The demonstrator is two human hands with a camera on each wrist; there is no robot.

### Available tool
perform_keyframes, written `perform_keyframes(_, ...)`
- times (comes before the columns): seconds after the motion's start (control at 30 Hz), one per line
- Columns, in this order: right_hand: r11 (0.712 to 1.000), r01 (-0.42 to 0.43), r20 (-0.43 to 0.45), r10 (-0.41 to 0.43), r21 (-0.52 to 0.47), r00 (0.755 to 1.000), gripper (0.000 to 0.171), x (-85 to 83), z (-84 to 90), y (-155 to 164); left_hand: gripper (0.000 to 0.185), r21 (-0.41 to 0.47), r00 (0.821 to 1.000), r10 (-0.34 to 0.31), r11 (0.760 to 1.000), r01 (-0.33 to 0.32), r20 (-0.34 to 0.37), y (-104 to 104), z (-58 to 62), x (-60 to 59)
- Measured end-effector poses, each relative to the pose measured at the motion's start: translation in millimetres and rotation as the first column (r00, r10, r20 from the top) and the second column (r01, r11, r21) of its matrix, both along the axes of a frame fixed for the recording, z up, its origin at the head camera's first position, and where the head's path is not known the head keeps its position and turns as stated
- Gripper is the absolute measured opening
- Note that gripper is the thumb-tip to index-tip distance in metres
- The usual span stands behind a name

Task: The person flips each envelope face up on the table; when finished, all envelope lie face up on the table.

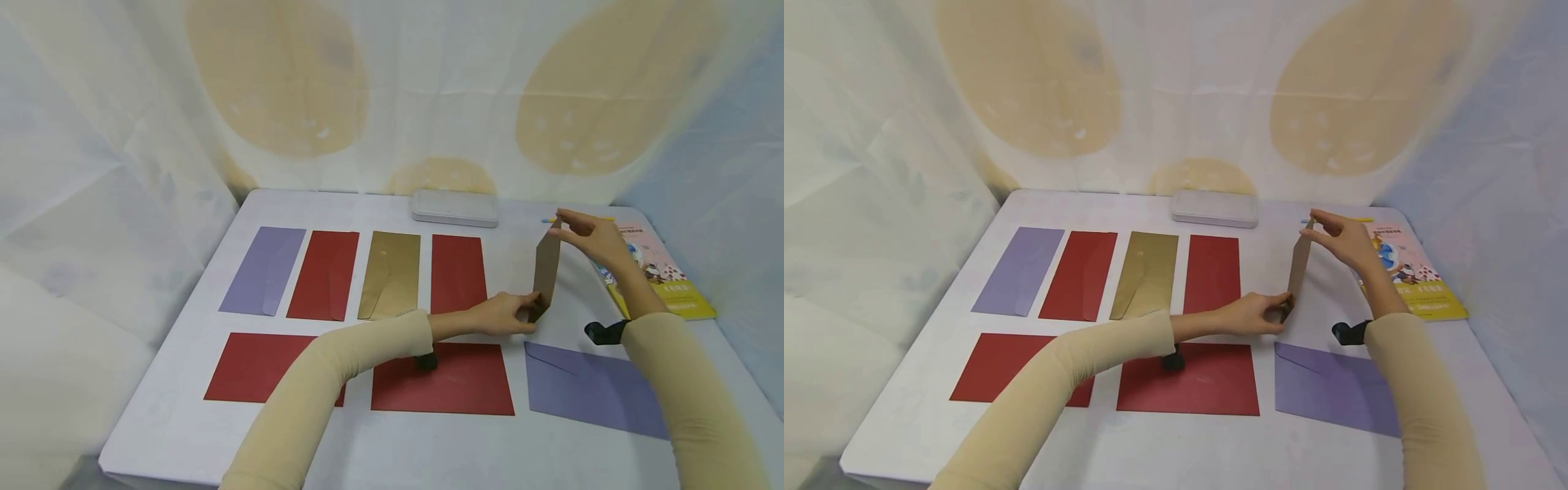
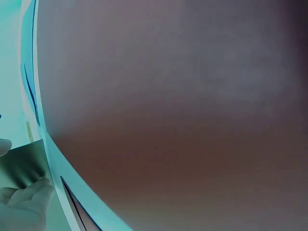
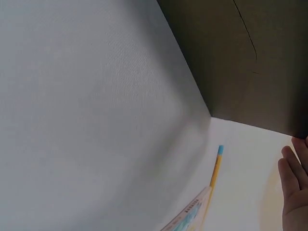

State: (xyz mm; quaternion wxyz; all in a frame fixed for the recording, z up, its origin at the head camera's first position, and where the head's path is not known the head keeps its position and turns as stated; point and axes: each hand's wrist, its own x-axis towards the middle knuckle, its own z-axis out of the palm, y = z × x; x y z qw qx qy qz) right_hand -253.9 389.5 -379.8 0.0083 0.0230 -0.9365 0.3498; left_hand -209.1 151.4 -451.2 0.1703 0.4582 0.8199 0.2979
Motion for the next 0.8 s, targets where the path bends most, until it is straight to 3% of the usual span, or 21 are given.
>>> perform_keyframes(0.1, 1.000, 0.001, -0.004, -0.001, 0.004, 1.000, 0.072, -1.8, 0.9, -3, 0.075, 0.026, 0.999, 0.019, 0.999, -0.018, -0.041, -2, 1.2, 0.6)
perform_keyframes(0.27, 0.999, -0.007, -0.022, 0.008, 0.051, 1.000, 0.073, -3.6, 2.6, -7, 0.098, 0.156, 0.991, 0.063, 0.987, -0.044, -0.120, -7, 8.3, -0.5)
perform_keyframes(0.43, 0.999, -0.010, -0.048, 0.012, 0.049, 0.999, 0.074, -7.5, -0.9, -11, 0.102, 0.270, 0.975, 0.032, 0.962, 0.029, -0.219, -10, 16.4, -3.6)
perform_keyframes(0.57, 1.000, 0.002, -0.081, 0.001, 0.030, 0.997, 0.074, -11.7, -5.5, -16, 0.096, 0.284, 0.971, -0.006, 0.956, 0.076, -0.240, -13, 19.8, -4.5)
perform_keyframes(0.8, 0.999, -0.001, -0.114, 0.007, 0.047, 0.993, 0.075, -13.6, -9.0, -22, 0.092, 0.242, 0.965, 0.020, 0.969, 0.046, -0.262, -17, 21.1, -5.7)
